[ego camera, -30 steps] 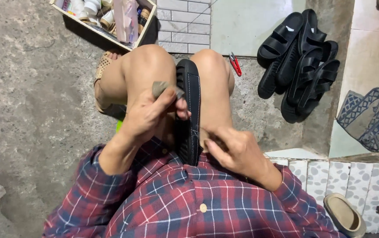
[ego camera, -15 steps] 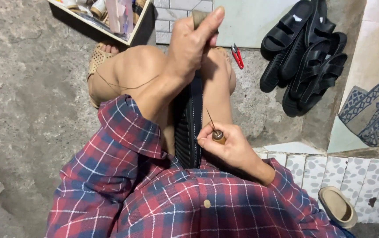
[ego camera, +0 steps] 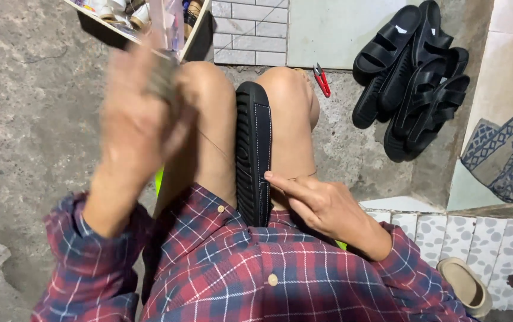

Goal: Hand-stitching the sole of a black sandal using a stitching awl and thread

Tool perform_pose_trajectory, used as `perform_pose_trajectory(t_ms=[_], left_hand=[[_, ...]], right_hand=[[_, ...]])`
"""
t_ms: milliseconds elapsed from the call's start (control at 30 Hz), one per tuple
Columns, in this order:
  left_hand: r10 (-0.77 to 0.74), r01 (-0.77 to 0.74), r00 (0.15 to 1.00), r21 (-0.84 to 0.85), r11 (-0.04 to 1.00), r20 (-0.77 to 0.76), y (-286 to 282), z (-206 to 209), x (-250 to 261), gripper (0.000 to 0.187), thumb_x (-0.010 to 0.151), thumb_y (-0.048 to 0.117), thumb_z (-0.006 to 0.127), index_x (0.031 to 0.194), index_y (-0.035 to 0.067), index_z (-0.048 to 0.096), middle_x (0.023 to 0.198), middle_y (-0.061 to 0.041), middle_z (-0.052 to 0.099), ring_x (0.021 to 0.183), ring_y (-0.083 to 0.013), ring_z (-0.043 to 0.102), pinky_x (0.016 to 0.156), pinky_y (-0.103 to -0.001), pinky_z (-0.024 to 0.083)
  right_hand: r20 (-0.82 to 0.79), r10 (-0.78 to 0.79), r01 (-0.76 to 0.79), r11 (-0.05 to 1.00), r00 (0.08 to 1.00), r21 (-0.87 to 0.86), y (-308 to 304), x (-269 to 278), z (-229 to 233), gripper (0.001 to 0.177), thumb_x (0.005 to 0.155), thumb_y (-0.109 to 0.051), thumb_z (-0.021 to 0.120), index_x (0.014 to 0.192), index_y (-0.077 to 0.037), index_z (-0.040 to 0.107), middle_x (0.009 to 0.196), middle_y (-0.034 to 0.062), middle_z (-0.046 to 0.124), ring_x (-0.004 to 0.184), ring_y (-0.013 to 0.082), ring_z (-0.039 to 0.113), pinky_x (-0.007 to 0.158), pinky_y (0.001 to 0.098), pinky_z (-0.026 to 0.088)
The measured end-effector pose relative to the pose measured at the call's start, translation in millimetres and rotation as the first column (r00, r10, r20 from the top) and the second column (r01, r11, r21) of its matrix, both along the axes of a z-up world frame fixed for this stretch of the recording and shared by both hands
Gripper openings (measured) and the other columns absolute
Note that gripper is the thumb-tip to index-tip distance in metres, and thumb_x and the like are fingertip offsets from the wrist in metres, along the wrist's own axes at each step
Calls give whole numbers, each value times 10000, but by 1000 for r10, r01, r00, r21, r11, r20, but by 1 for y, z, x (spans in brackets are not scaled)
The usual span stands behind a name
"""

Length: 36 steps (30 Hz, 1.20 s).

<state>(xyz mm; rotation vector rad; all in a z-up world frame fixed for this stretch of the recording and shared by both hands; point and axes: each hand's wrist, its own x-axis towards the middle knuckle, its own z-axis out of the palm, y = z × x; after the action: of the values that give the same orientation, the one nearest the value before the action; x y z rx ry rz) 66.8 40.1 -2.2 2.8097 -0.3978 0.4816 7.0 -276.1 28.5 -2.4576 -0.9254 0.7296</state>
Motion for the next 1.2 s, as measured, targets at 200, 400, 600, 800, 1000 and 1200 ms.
perform_pose_trajectory(t_ms=[200,400,600,800,1000,1200], left_hand=[[-528,378,811,-464,801,-252,-37,-11,-40,952,794,570,660,1434,-48,320,1525,-235,252,1426,-346,288,1159,-596,189],[-504,373,842,-467,802,-191,-45,-14,-43,650,703,626,719,569,18,532,1498,-203,335,1418,-409,270,1152,-617,154],[-488,388,847,-381,839,-213,-48,-17,-43,752,715,740,584,596,0,626,1499,-201,360,1419,-392,271,1151,-588,133],[-453,365,872,-370,854,-187,-54,-21,-46,906,739,768,535,982,-91,694,1519,-198,329,1434,-384,244,1162,-582,106],[-447,334,879,-456,825,-165,-55,-21,-43,731,705,696,663,660,-33,644,1481,-210,387,1412,-389,296,1155,-596,140],[-428,342,897,-440,830,-111,-63,-27,-43,746,801,723,491,531,28,528,1448,-240,439,1400,-405,309,1154,-598,146]], right_hand=[[-81,-18,16,999,997,-29,2,7,5,529,938,-145,442,1439,-307,386,827,58,631,640,271,588,505,397,460],[-61,-15,13,999,998,-30,0,8,4,515,968,-163,448,1453,-312,368,711,38,542,521,226,476,445,358,397],[-4,59,-59,982,998,-182,5,14,15,497,976,-253,435,1458,-341,354,694,33,492,469,266,473,370,380,389],[185,265,-193,923,946,-333,9,21,29,552,941,-259,524,1460,-331,351,761,23,525,371,237,511,267,364,347],[148,267,-231,947,952,-225,2,23,13,567,923,-219,560,1452,-289,367,853,8,511,449,193,474,288,330,380],[274,141,-103,983,951,-150,17,14,3,458,906,-206,604,1355,-261,527,868,-1,557,455,212,485,300,340,399]])
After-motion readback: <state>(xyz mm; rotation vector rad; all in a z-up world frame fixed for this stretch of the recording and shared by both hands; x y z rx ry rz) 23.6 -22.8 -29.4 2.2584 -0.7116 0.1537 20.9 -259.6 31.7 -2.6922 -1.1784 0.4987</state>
